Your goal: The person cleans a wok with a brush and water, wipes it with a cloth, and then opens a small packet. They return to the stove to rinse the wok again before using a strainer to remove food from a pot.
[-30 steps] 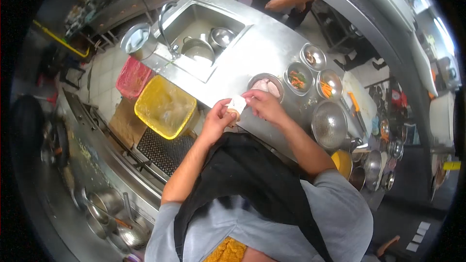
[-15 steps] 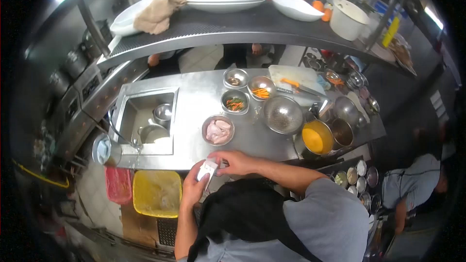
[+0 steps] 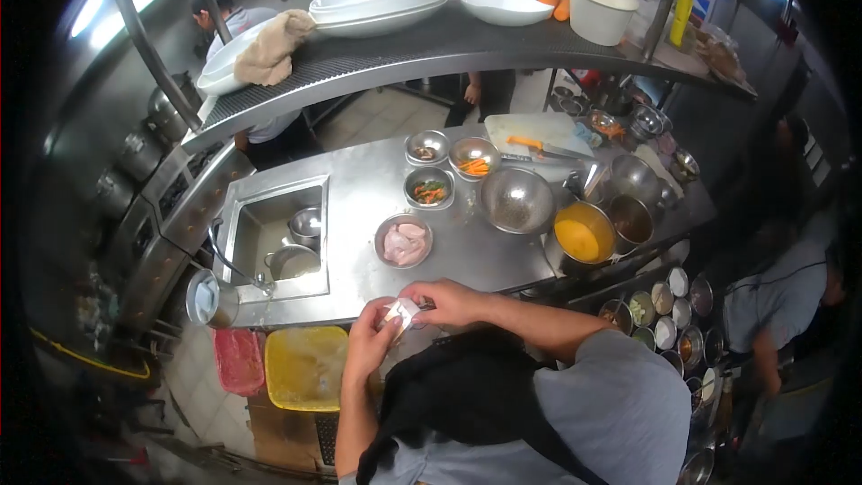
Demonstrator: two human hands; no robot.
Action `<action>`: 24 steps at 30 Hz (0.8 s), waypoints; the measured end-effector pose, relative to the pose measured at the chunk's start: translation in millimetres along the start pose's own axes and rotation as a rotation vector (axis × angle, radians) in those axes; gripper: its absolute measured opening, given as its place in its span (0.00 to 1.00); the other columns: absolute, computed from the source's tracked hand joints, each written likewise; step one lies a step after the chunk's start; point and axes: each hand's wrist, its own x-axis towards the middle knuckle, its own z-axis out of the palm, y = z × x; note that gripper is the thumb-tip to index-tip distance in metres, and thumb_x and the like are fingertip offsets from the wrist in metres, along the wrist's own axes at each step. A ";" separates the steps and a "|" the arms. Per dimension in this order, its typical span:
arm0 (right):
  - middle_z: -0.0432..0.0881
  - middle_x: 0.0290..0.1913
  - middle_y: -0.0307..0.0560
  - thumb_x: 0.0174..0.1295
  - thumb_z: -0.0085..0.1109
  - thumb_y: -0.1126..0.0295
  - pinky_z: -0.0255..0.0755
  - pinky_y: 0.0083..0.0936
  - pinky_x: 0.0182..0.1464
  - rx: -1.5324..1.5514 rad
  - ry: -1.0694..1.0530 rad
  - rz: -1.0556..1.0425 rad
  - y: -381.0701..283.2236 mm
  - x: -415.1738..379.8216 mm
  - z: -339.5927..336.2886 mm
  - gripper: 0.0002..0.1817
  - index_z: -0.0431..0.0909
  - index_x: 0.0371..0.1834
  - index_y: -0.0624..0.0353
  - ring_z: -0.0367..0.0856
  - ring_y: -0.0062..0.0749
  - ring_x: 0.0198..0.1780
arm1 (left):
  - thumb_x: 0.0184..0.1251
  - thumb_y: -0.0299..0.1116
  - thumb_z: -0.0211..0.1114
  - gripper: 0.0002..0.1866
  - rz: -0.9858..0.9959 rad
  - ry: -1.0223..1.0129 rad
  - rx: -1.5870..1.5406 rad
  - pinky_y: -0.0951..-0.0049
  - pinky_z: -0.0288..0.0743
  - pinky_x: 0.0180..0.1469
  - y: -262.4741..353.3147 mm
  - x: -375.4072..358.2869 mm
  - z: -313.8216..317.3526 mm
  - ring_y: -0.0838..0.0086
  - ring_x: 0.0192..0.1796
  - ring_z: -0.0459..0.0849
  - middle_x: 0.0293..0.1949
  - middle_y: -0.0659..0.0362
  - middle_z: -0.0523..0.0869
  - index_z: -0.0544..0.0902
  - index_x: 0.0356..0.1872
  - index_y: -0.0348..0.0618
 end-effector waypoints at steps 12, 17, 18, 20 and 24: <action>0.82 0.46 0.51 0.59 0.70 0.65 0.75 0.32 0.49 -0.030 0.032 0.025 -14.5 4.5 -28.1 0.26 0.74 0.60 0.57 0.83 0.39 0.47 | 0.52 0.30 0.76 0.27 0.308 -0.034 0.636 0.64 0.78 0.45 70.9 22.0 3.2 0.54 0.43 0.83 0.42 0.50 0.83 0.79 0.56 0.43; 0.81 0.42 0.49 0.59 0.70 0.64 0.74 0.34 0.48 -0.161 0.150 -0.153 -1.2 13.6 -39.1 0.25 0.75 0.58 0.58 0.80 0.38 0.44 | 0.54 0.31 0.74 0.28 0.317 -0.039 0.867 0.57 0.78 0.45 88.8 40.6 8.2 0.50 0.43 0.83 0.43 0.49 0.83 0.78 0.59 0.45; 0.80 0.42 0.48 0.59 0.71 0.64 0.74 0.32 0.48 -0.142 0.194 -0.202 2.1 17.8 -43.1 0.25 0.75 0.58 0.58 0.80 0.36 0.44 | 0.54 0.31 0.74 0.28 0.314 -0.036 0.871 0.57 0.78 0.45 96.0 45.5 9.7 0.50 0.43 0.83 0.43 0.49 0.83 0.78 0.59 0.45; 0.80 0.42 0.46 0.59 0.71 0.65 0.73 0.29 0.47 -0.008 0.189 -0.085 3.9 24.7 -55.9 0.25 0.75 0.58 0.58 0.79 0.32 0.43 | 0.55 0.29 0.72 0.30 0.240 -0.115 0.848 0.57 0.79 0.45 116.6 58.8 15.6 0.51 0.43 0.83 0.45 0.50 0.82 0.76 0.62 0.48; 0.77 0.40 0.39 0.62 0.69 0.66 0.72 0.22 0.44 0.123 0.214 -0.052 -2.4 31.7 -89.9 0.26 0.73 0.62 0.58 0.76 0.23 0.41 | 0.56 0.29 0.72 0.31 0.291 -0.232 0.825 0.59 0.79 0.44 139.9 97.3 16.7 0.52 0.41 0.83 0.46 0.51 0.81 0.75 0.64 0.50</action>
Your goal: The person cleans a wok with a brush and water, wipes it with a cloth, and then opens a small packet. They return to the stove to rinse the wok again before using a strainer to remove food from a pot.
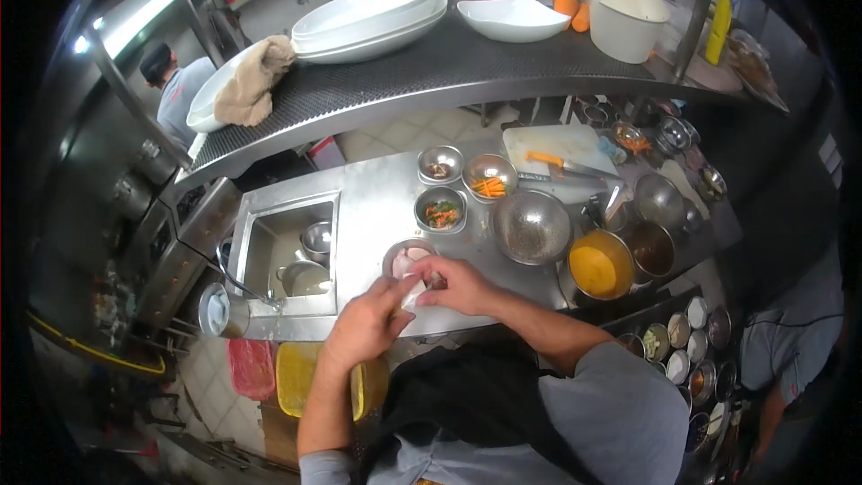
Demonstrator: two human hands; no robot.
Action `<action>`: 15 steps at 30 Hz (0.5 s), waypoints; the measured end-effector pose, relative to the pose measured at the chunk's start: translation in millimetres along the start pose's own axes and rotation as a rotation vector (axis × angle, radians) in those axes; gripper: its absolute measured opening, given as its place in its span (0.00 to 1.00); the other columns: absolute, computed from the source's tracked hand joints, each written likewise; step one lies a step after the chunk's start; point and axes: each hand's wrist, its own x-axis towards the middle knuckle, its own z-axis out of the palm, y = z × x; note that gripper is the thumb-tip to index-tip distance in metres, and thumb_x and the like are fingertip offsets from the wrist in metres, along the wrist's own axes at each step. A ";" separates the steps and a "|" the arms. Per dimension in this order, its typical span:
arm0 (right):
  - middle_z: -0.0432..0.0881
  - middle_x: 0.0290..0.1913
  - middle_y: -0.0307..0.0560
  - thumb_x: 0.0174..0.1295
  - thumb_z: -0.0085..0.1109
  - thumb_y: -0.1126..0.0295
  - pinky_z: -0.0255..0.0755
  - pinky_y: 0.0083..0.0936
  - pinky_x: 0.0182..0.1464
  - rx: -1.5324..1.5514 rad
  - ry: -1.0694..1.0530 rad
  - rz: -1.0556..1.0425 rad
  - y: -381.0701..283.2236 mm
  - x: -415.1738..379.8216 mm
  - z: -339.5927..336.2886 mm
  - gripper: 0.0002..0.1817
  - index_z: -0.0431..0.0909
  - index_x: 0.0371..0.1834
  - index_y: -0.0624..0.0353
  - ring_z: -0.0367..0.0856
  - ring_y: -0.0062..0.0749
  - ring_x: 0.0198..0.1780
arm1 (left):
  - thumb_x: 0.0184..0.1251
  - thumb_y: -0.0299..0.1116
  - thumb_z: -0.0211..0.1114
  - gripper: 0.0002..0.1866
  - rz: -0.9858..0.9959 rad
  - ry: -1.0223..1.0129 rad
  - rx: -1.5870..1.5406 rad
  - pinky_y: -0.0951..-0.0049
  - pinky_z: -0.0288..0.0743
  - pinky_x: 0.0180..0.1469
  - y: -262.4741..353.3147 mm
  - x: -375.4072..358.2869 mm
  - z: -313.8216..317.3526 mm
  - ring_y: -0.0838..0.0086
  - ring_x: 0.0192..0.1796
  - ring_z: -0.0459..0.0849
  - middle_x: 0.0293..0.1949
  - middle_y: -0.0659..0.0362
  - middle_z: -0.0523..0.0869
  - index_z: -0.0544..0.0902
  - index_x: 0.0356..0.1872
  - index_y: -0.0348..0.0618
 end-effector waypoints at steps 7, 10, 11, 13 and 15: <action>0.79 0.41 0.37 0.71 0.55 0.73 0.68 0.13 0.29 0.485 0.318 0.016 8.9 4.5 -71.2 0.23 0.68 0.69 0.56 0.71 0.13 0.29 | 0.56 0.29 0.72 0.29 0.524 0.307 0.208 0.63 0.81 0.45 77.0 117.2 -117.9 0.55 0.43 0.85 0.53 0.49 0.83 0.78 0.62 0.44; 0.80 0.39 0.39 0.71 0.53 0.72 0.67 0.14 0.27 0.437 0.320 0.110 16.0 -1.6 -94.8 0.22 0.69 0.68 0.57 0.71 0.13 0.29 | 0.62 0.33 0.69 0.30 0.543 0.237 0.349 0.67 0.77 0.53 113.1 190.1 -166.4 0.62 0.55 0.82 0.56 0.53 0.83 0.75 0.67 0.48; 0.80 0.39 0.39 0.71 0.53 0.72 0.67 0.14 0.27 0.433 0.320 0.097 20.2 -4.2 -100.0 0.22 0.69 0.68 0.57 0.71 0.13 0.29 | 0.64 0.35 0.68 0.29 0.515 0.230 0.339 0.67 0.77 0.53 121.8 217.2 -175.3 0.62 0.54 0.82 0.54 0.53 0.83 0.75 0.68 0.52; 0.79 0.38 0.42 0.74 0.48 0.70 0.65 0.12 0.25 0.462 0.375 0.080 32.3 -13.3 -106.1 0.19 0.68 0.66 0.59 0.70 0.14 0.26 | 0.69 0.39 0.66 0.26 0.604 0.206 0.288 0.66 0.77 0.54 123.0 282.6 -187.2 0.63 0.55 0.81 0.58 0.52 0.82 0.75 0.68 0.56; 0.80 0.38 0.41 0.73 0.50 0.70 0.66 0.13 0.25 0.474 0.406 0.100 43.8 -23.1 -110.1 0.19 0.69 0.65 0.58 0.70 0.14 0.27 | 0.68 0.43 0.67 0.28 0.538 0.131 0.298 0.64 0.78 0.53 130.7 332.7 -186.9 0.66 0.52 0.82 0.57 0.52 0.83 0.75 0.68 0.55</action>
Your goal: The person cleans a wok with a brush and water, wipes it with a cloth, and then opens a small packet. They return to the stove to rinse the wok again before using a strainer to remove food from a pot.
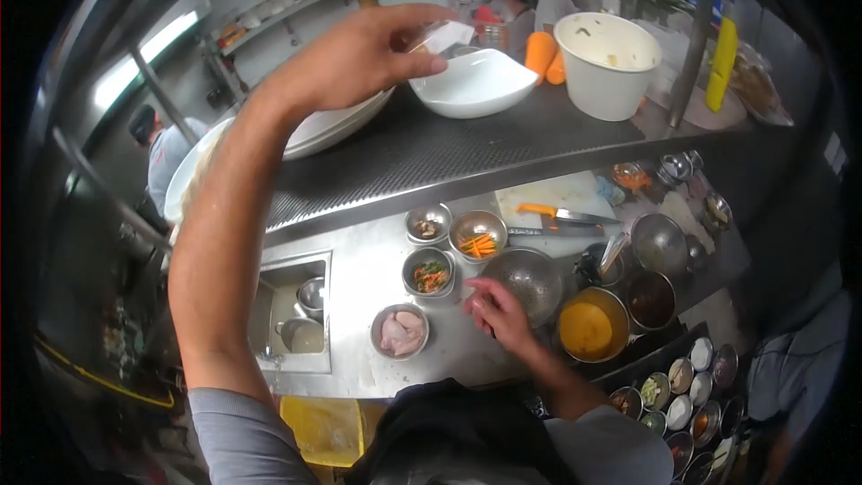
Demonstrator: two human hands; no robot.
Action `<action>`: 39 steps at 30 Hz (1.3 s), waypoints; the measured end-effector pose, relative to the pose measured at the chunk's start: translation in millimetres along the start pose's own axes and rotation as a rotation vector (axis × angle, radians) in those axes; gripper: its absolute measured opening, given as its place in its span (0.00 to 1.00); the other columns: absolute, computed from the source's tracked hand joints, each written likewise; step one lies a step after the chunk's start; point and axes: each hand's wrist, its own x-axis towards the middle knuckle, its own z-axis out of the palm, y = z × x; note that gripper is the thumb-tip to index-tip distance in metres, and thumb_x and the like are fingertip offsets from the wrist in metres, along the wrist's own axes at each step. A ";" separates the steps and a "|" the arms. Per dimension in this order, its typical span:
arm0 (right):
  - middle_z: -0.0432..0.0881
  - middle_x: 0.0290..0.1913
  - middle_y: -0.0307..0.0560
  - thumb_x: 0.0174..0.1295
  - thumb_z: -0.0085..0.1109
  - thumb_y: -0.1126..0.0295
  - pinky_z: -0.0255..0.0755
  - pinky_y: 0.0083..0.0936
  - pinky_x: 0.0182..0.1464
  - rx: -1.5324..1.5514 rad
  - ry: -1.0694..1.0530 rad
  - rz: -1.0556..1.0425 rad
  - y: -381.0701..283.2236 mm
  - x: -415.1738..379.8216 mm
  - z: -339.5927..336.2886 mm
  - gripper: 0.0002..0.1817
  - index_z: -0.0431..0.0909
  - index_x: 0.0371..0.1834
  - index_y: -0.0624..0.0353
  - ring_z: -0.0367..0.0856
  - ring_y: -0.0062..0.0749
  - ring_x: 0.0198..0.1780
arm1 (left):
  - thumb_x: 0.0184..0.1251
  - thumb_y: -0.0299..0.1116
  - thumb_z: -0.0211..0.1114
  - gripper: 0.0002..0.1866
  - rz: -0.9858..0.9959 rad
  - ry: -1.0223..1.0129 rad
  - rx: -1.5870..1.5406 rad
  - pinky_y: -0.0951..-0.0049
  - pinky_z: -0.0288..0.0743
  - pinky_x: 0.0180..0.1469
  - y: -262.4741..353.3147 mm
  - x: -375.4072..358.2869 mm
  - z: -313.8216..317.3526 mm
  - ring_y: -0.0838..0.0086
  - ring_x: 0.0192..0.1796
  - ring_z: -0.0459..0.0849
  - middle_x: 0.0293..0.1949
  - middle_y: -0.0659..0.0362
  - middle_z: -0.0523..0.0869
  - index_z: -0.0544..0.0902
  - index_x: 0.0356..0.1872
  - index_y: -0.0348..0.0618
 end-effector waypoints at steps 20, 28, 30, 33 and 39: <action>0.74 0.54 0.47 0.60 0.49 0.84 0.71 0.25 0.47 0.028 -0.337 0.255 58.1 6.9 8.3 0.33 0.56 0.71 0.60 0.74 0.25 0.46 | 0.56 0.34 0.73 0.19 0.215 0.391 0.093 0.63 0.76 0.42 87.1 -82.3 75.7 0.58 0.41 0.82 0.40 0.54 0.83 0.84 0.50 0.44; 0.72 0.61 0.54 0.69 0.53 0.78 0.70 0.35 0.63 0.387 -0.591 0.664 124.0 16.6 151.0 0.16 0.70 0.59 0.64 0.74 0.39 0.63 | 0.64 0.34 0.67 0.20 -1.184 0.562 -0.190 0.61 0.79 0.47 104.0 -413.0 233.8 0.55 0.45 0.84 0.44 0.48 0.85 0.80 0.56 0.40; 0.70 0.66 0.62 0.69 0.55 0.77 0.69 0.38 0.67 0.261 -0.613 0.660 129.0 5.4 200.8 0.14 0.71 0.56 0.63 0.70 0.45 0.68 | 0.66 0.37 0.66 0.26 -1.474 0.580 -0.221 0.58 0.78 0.50 156.7 -470.9 252.8 0.52 0.47 0.84 0.46 0.47 0.85 0.75 0.64 0.41; 0.67 0.70 0.67 0.68 0.57 0.77 0.63 0.40 0.71 0.220 -1.045 0.783 133.9 -53.0 283.3 0.11 0.73 0.52 0.65 0.65 0.51 0.72 | 0.65 0.38 0.67 0.31 -1.681 0.917 -0.319 0.56 0.77 0.51 236.2 -519.3 240.2 0.50 0.48 0.84 0.47 0.45 0.85 0.70 0.68 0.41; 0.70 0.69 0.60 0.70 0.59 0.68 0.67 0.32 0.62 -0.185 -1.834 0.513 171.3 -194.5 384.6 0.21 0.70 0.62 0.64 0.72 0.40 0.65 | 0.70 0.39 0.61 0.17 -2.065 1.236 0.005 0.55 0.76 0.50 420.9 -605.1 297.3 0.51 0.48 0.84 0.43 0.44 0.85 0.80 0.51 0.38</action>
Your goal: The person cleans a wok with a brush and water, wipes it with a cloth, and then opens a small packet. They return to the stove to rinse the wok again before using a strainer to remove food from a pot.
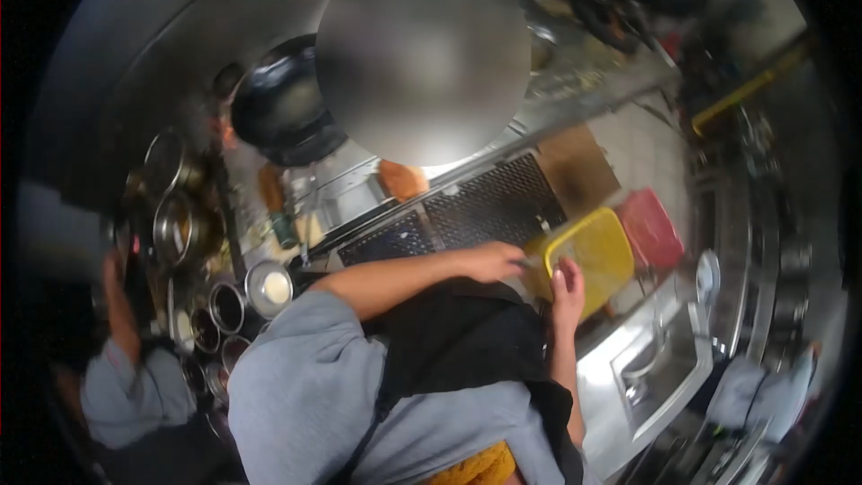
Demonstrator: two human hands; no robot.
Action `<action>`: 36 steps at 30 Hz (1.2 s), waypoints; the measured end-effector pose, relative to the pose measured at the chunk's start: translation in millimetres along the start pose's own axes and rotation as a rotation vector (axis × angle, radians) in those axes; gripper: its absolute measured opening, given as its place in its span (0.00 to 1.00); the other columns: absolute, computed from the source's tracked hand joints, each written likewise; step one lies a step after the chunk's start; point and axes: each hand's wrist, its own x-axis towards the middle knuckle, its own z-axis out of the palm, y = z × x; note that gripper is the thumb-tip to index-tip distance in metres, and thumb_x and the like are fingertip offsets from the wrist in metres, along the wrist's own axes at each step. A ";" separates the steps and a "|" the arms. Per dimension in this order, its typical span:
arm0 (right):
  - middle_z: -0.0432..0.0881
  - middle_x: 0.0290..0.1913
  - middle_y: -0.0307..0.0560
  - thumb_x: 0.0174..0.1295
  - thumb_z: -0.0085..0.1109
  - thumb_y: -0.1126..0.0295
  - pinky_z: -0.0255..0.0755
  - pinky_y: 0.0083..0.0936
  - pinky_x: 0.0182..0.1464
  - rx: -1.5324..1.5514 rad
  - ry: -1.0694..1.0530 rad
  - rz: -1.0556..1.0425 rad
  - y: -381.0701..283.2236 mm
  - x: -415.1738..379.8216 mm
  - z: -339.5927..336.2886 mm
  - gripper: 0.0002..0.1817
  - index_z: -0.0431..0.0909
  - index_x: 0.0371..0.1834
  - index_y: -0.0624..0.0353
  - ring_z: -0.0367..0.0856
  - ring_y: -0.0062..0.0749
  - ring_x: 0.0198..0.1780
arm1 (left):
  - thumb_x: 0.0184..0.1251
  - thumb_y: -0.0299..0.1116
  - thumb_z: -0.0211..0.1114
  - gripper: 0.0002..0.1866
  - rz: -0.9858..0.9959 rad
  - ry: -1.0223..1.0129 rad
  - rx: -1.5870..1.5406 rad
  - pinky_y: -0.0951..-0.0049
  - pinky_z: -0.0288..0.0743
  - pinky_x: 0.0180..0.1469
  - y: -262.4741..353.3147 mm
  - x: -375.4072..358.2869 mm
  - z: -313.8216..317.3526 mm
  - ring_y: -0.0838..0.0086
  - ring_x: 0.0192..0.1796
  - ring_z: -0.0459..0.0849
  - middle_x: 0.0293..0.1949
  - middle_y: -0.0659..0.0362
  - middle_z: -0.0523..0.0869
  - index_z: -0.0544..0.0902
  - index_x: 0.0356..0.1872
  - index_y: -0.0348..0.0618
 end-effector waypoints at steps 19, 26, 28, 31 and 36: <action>0.82 0.54 0.55 0.69 0.55 0.69 0.76 0.38 0.52 -1.207 -1.060 -0.137 197.5 250.9 115.4 0.18 0.74 0.59 0.66 0.83 0.41 0.49 | 0.65 0.38 0.57 0.19 -1.060 0.776 -0.102 0.56 0.77 0.56 -328.6 -231.1 194.7 0.45 0.51 0.82 0.49 0.40 0.83 0.81 0.50 0.34; 0.84 0.50 0.56 0.67 0.54 0.69 0.77 0.40 0.49 -1.471 -1.446 -0.315 187.3 320.5 158.6 0.17 0.76 0.58 0.63 0.84 0.46 0.46 | 0.68 0.37 0.58 0.18 -1.252 0.825 -1.287 0.45 0.81 0.44 -158.6 -181.4 273.8 0.51 0.44 0.87 0.44 0.45 0.87 0.80 0.53 0.36; 0.84 0.49 0.57 0.67 0.54 0.69 0.77 0.41 0.48 -1.558 -1.550 -0.369 180.8 332.4 170.0 0.17 0.77 0.57 0.63 0.84 0.47 0.45 | 0.69 0.36 0.59 0.17 -1.236 0.774 -1.539 0.43 0.83 0.41 -78.9 -172.9 256.6 0.53 0.42 0.88 0.43 0.48 0.88 0.80 0.53 0.37; 0.85 0.47 0.57 0.66 0.54 0.70 0.77 0.41 0.47 -1.730 -1.708 -0.468 147.1 335.3 199.8 0.17 0.78 0.56 0.62 0.85 0.49 0.44 | 0.60 0.29 0.66 0.18 -1.444 0.861 -0.731 0.57 0.83 0.43 -82.9 -168.8 292.5 0.60 0.40 0.88 0.40 0.50 0.88 0.79 0.52 0.40; 0.85 0.45 0.59 0.66 0.54 0.68 0.77 0.44 0.46 -1.750 -1.836 -0.833 9.0 268.3 277.4 0.15 0.80 0.52 0.61 0.85 0.54 0.42 | 0.65 0.27 0.64 0.24 -1.249 1.795 -0.508 0.63 0.78 0.52 -7.8 -145.4 88.9 0.59 0.50 0.85 0.57 0.50 0.82 0.75 0.64 0.46</action>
